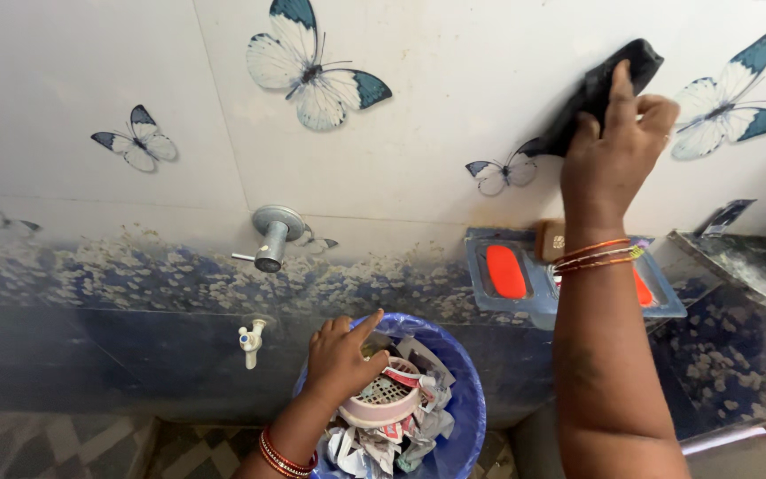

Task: The person cleans a bathroom wall and a wall-mounted plastic tray using a dark cloth. They wipe the wall area above the tray and then clean the tray itself, which holds toothbrushes, toothpaste, and soap. The person also handles a toothbrush and toothpaste tube during the process.

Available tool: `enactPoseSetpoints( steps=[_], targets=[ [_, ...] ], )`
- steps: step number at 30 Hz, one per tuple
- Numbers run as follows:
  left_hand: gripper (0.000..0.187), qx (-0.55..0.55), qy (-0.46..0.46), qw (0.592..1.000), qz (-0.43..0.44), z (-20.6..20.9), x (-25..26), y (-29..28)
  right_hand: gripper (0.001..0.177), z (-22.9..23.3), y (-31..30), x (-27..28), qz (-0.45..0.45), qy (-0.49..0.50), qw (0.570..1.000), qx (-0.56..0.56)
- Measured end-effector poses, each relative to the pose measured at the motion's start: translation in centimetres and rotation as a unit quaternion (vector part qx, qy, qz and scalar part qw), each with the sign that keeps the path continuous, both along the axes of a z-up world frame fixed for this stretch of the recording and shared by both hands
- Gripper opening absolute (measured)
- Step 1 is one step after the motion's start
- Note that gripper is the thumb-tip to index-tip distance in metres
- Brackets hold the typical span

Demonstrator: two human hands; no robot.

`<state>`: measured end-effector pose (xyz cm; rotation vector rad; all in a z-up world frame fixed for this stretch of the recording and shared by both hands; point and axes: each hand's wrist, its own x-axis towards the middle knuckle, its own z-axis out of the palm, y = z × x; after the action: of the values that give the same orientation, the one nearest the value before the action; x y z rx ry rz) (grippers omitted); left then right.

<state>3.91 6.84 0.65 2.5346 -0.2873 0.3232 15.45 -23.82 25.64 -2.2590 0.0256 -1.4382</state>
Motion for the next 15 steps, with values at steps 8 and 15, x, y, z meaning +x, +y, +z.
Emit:
enactPoseSetpoints(
  steps=[8, 15],
  targets=[
    [0.069, -0.005, 0.003, 1.000, -0.003, -0.1, 0.5, -0.1, 0.074, -1.5, -0.6, 3.6, 0.038, -0.118, 0.992, -0.025],
    [0.070, 0.006, 0.020, 1.000, 0.000, 0.1, 1.0, -0.4, 0.063, -4.3, 5.5, 1.9, 0.043, -0.088, 0.975, -0.200]
  ],
)
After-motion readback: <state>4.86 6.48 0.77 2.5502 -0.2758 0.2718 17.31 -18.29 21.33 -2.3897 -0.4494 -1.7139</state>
